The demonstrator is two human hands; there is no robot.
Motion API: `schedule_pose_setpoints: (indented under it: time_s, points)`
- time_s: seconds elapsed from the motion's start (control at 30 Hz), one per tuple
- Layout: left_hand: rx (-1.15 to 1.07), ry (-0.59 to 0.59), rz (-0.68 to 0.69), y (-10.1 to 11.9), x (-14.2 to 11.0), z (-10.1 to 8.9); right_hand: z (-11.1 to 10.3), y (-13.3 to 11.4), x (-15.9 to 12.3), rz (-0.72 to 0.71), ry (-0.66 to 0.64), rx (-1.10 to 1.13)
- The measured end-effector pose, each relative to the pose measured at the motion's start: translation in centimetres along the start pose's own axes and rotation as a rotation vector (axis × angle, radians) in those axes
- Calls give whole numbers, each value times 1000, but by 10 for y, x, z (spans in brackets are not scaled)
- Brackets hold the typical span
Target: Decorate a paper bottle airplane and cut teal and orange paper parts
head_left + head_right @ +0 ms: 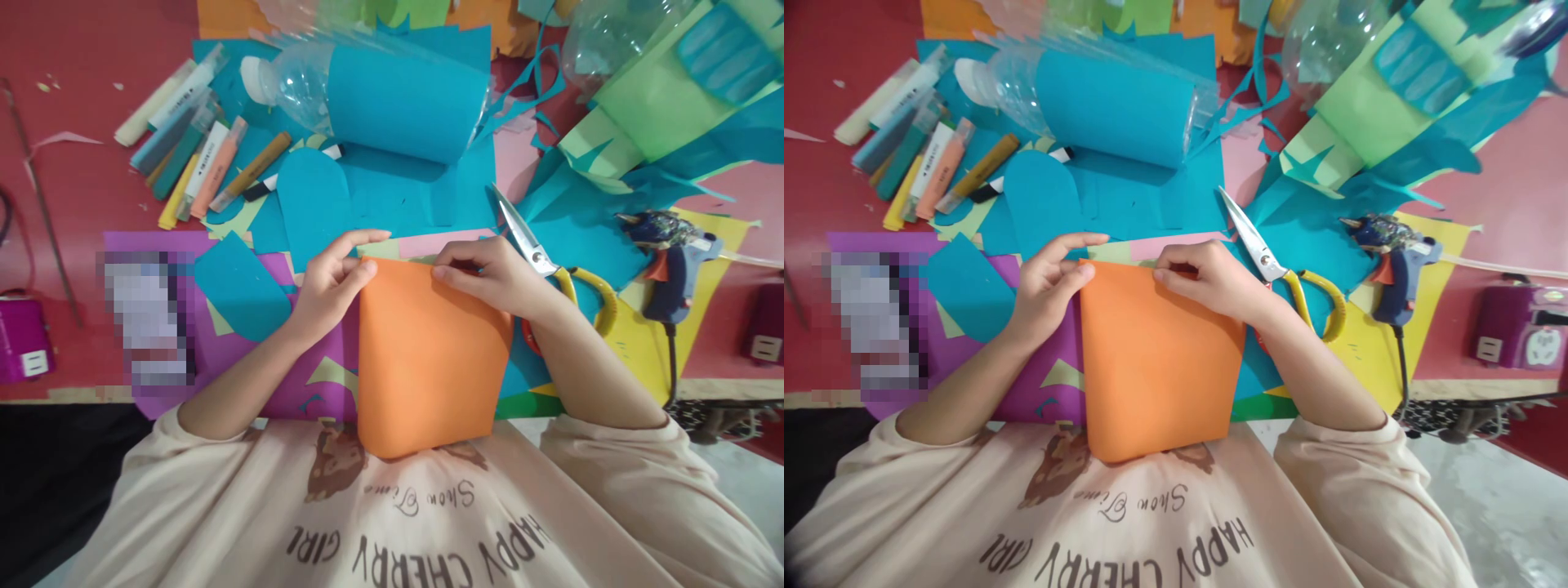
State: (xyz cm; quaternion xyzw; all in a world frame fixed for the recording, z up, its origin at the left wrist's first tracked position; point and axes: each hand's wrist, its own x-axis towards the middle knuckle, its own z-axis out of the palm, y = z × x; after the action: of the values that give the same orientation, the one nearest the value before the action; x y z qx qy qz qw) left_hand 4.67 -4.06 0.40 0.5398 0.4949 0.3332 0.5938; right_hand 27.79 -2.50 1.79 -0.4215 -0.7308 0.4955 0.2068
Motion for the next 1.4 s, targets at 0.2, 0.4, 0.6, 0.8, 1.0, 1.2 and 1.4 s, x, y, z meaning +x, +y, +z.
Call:
schedule_pose_setpoints:
  time_s: [0.2, 0.4, 0.6, 0.8, 1.0, 1.2, 1.4]
  points:
    - [14, 74, 39, -1, 2, 0, -2, 0, -1, 18, 4, -22]
    - [36, 113, 57, -2, 2, 0, -2, 1, -1, -9, 6, -20]
    - [39, 118, 66, -2, 3, 0, -2, 1, -1, -14, 6, -33]
    - [32, 111, 53, -3, 2, -1, -2, 1, -1, -6, -4, -27]
    - [47, 109, 67, -2, 1, -1, -1, 1, -1, -27, -6, -14]
    - [74, 118, 100, -3, 0, -1, -1, 2, -1, -41, -1, -4]
    - [97, 136, 124, -3, -1, -1, -1, 1, -1, -41, 17, -17]
